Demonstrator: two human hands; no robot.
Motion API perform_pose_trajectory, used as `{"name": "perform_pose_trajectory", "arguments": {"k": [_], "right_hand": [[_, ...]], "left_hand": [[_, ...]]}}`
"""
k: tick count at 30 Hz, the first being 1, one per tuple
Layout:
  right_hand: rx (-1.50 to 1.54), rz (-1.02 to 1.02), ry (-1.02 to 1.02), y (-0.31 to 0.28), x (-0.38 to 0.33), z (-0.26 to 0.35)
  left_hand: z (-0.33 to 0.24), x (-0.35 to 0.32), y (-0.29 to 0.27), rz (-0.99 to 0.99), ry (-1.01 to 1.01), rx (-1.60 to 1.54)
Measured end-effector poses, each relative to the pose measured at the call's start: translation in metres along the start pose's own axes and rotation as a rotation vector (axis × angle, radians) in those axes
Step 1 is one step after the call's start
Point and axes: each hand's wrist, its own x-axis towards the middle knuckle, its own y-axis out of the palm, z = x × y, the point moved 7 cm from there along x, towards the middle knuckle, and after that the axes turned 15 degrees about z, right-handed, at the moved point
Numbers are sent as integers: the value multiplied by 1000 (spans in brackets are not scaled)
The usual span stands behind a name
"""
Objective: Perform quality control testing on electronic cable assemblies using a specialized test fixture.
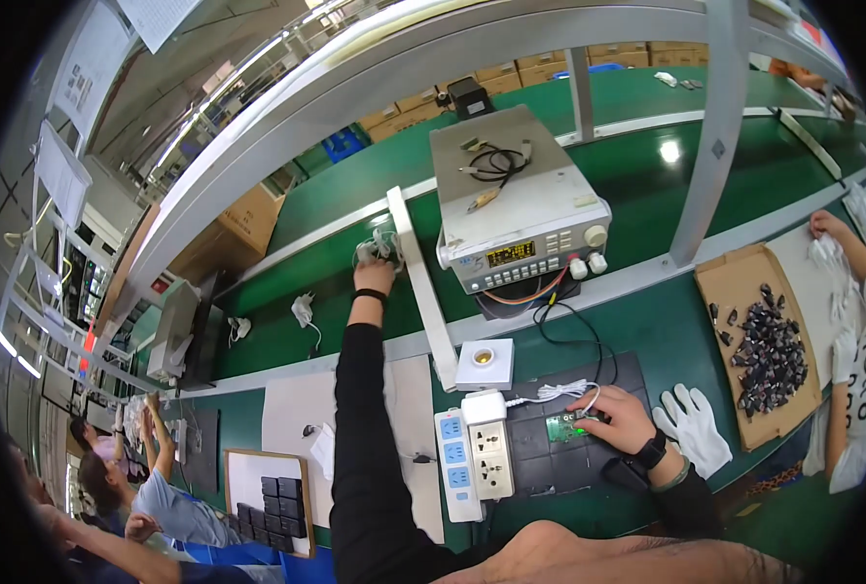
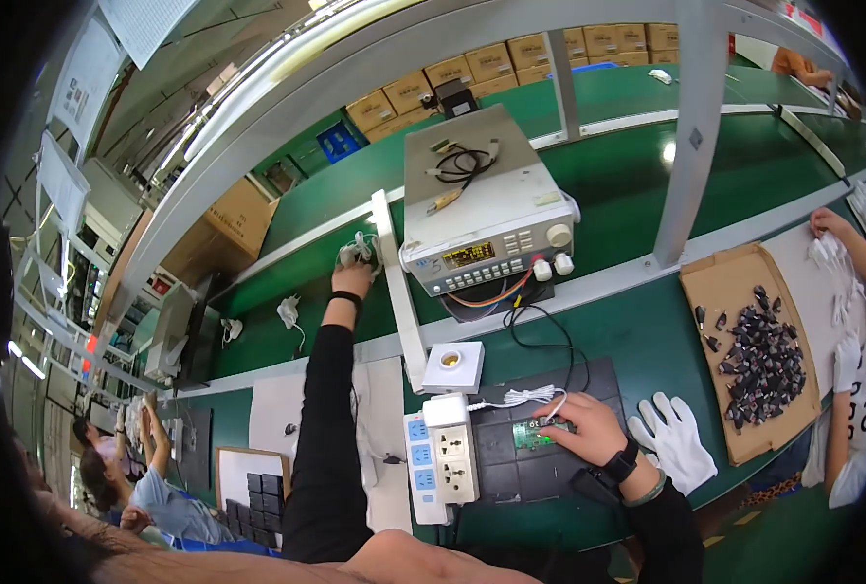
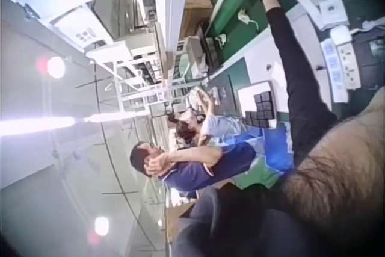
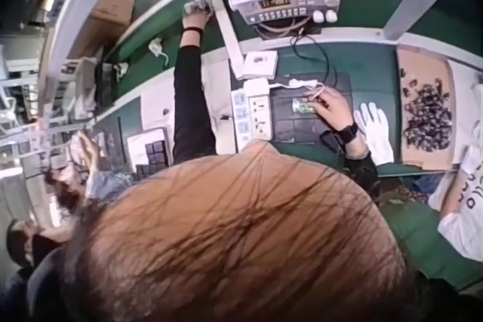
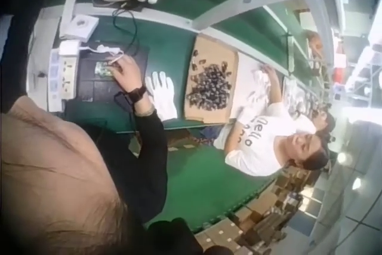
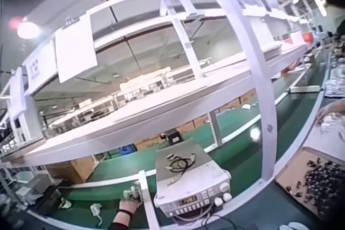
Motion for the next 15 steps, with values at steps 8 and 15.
{"name": "perform_pose_trajectory", "arguments": {"k": [8,15], "right_hand": [[278,-307,251,-52,-43,-2],[-128,-466,-290,-11,-17,155]], "left_hand": [[41,-155,-143,-190,173,-1515],[-90,-323,-284,-76,730,-1554]]}}
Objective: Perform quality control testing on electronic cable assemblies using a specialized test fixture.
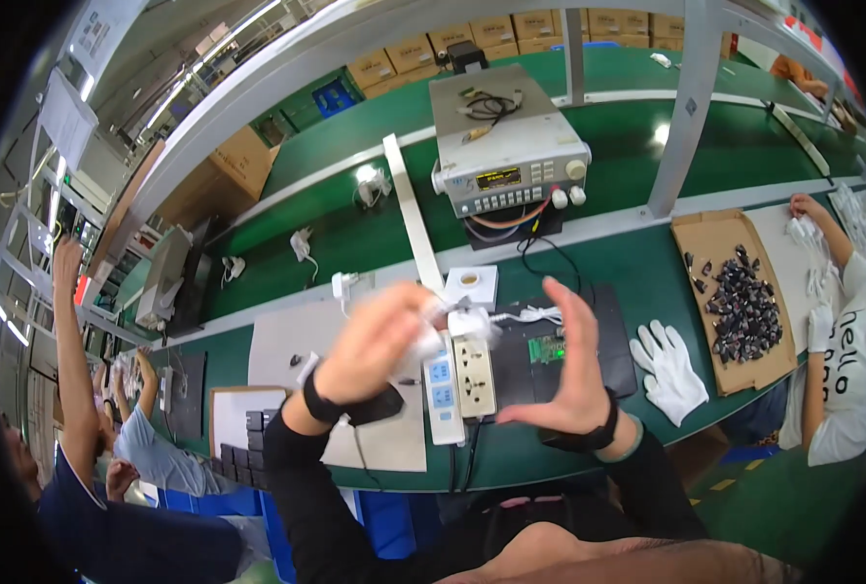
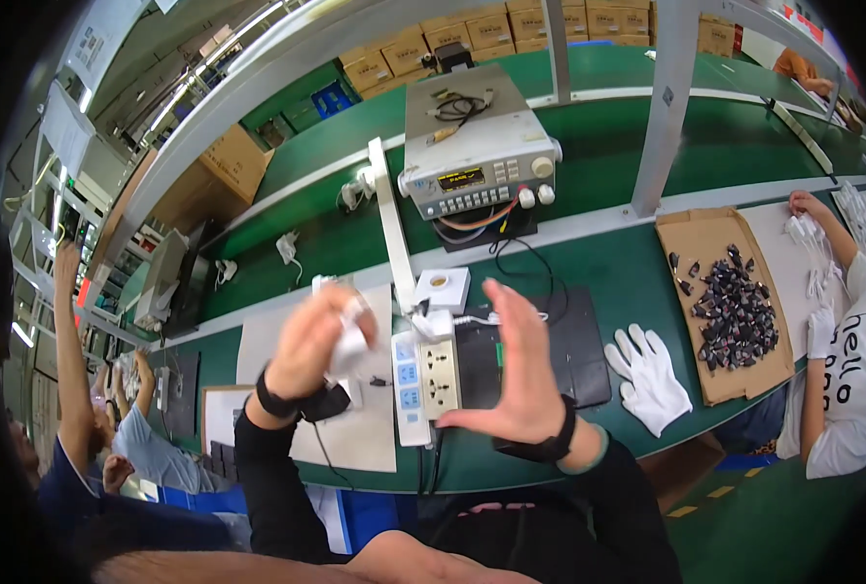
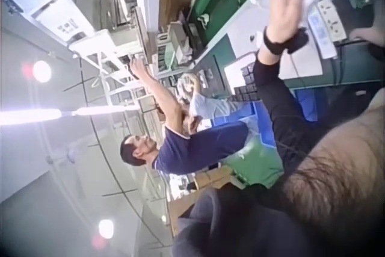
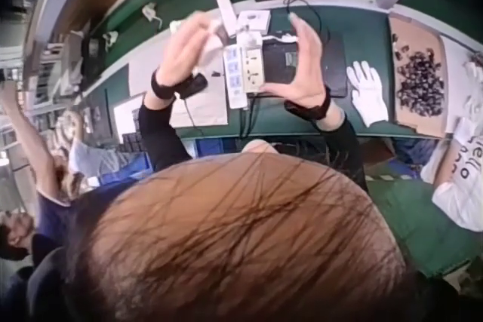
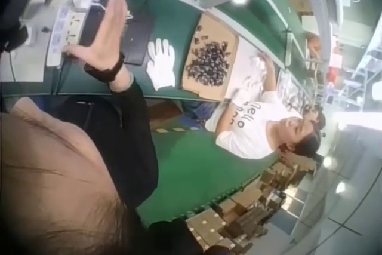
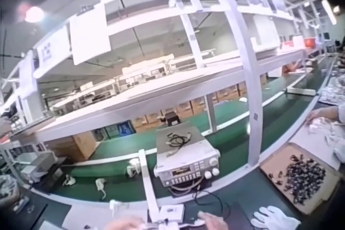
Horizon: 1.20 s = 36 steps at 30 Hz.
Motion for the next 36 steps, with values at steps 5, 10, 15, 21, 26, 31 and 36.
{"name": "perform_pose_trajectory", "arguments": {"k": [5,10,15,21,26,31,36], "right_hand": [[-82,361,19,27,-31,-18],[121,743,293,-1,-118,-74],[-156,877,195,-35,-133,-63],[-367,668,216,-54,-109,-72],[-220,379,65,-31,-61,-81],[138,464,430,12,-48,-137],[166,479,318,27,-49,-152]], "left_hand": [[-30,-8,35,180,137,-9],[69,-17,38,134,-176,-206],[123,-6,86,303,-320,75],[125,-2,102,465,-295,283],[121,2,115,527,-198,485],[104,3,107,423,-93,595],[104,-2,53,30,-121,523]]}}
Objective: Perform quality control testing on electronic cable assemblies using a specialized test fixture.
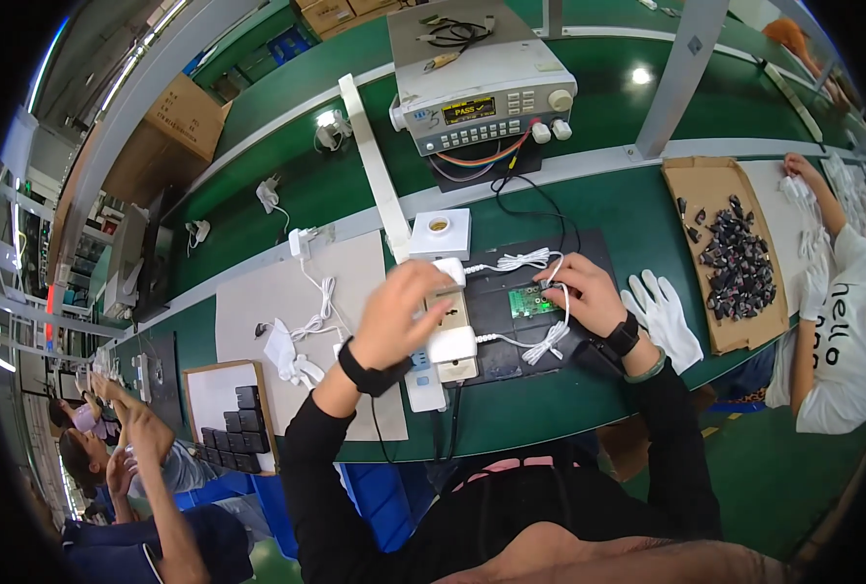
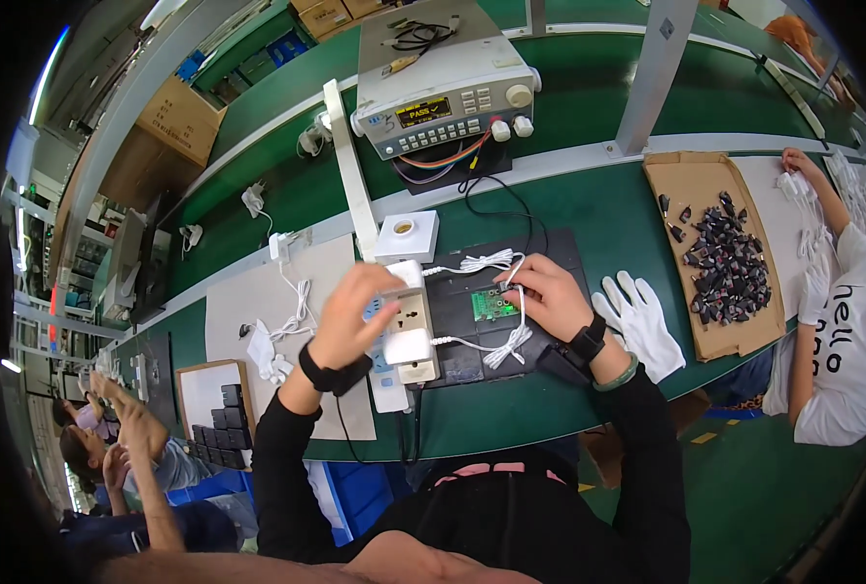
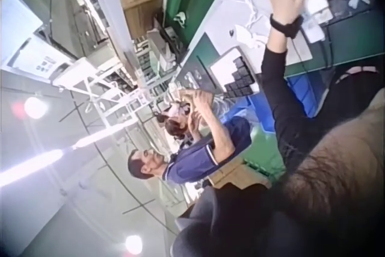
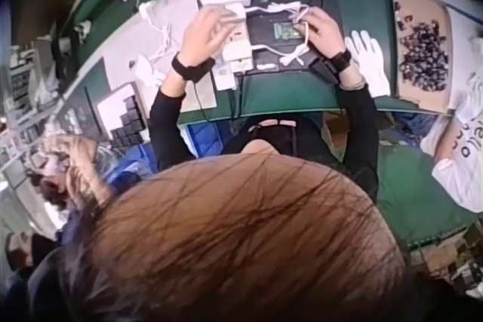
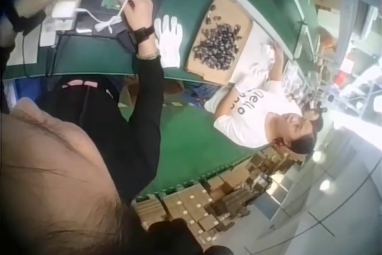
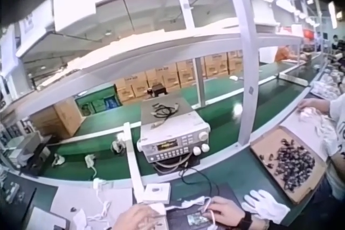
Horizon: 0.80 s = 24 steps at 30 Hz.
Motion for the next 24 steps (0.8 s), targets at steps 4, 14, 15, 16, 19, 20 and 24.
{"name": "perform_pose_trajectory", "arguments": {"k": [4,14,15,16,19,20,24], "right_hand": [[0,-92,-102,-4,-4,9],[389,-88,39,-1,2,-6],[338,-88,18,0,4,-6],[281,-96,5,-2,5,-5],[111,-62,0,0,11,10],[21,-48,-2,2,11,16],[5,-39,10,4,14,16]], "left_hand": [[39,6,3,33,-150,-117],[103,-8,-91,-390,-144,-717],[108,1,-117,-432,-97,-691],[120,13,-135,-430,-109,-705],[140,42,-176,-513,-183,-633],[144,48,-188,-590,-228,-558],[189,102,-156,-566,-158,-550]]}}
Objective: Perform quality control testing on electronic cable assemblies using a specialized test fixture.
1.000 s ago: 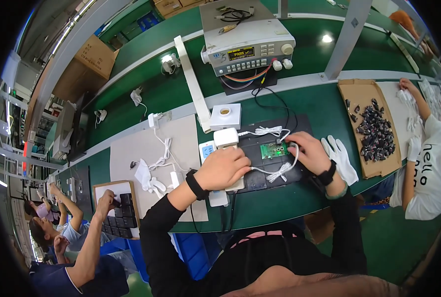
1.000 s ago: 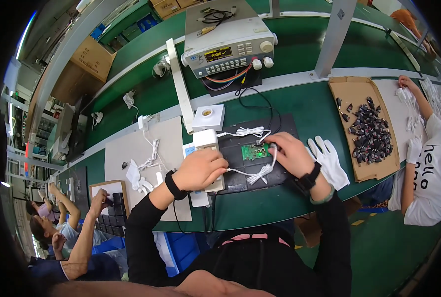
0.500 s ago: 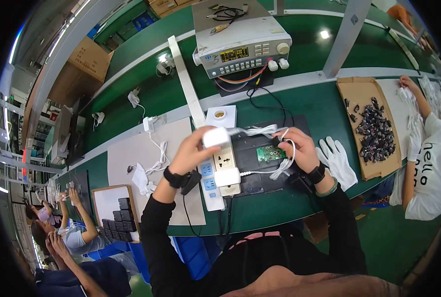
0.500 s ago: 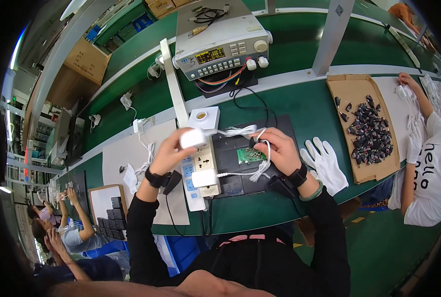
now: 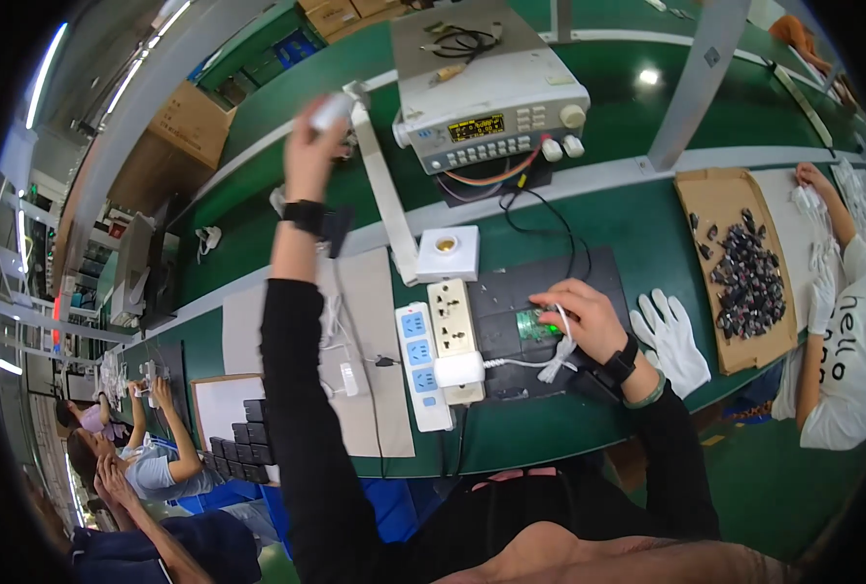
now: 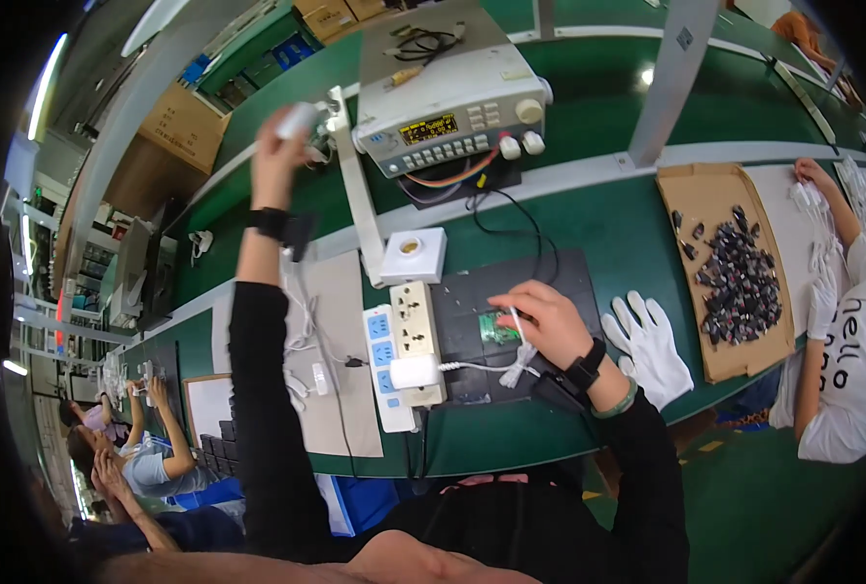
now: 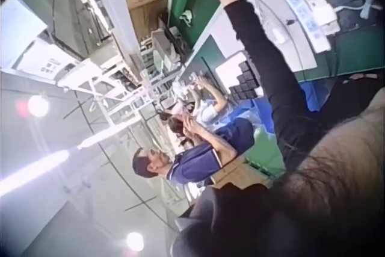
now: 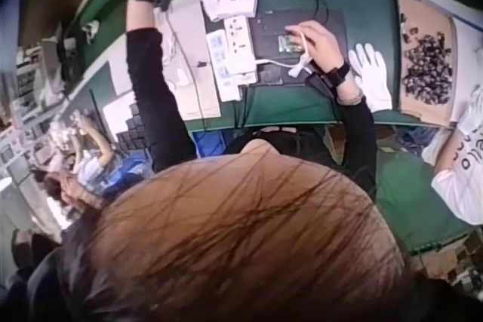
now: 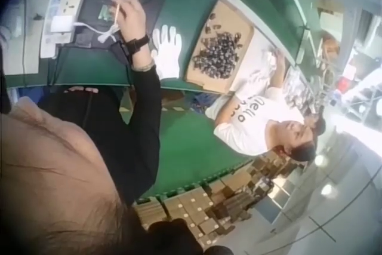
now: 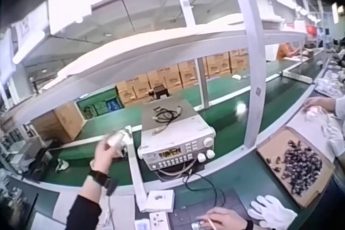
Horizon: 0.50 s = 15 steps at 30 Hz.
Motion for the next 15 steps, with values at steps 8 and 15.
{"name": "perform_pose_trajectory", "arguments": {"k": [8,15], "right_hand": [[-5,34,-57,-1,0,-3],[43,35,-21,-5,-5,-6]], "left_hand": [[124,-8,82,438,-99,553],[150,54,9,232,-179,1264]]}}
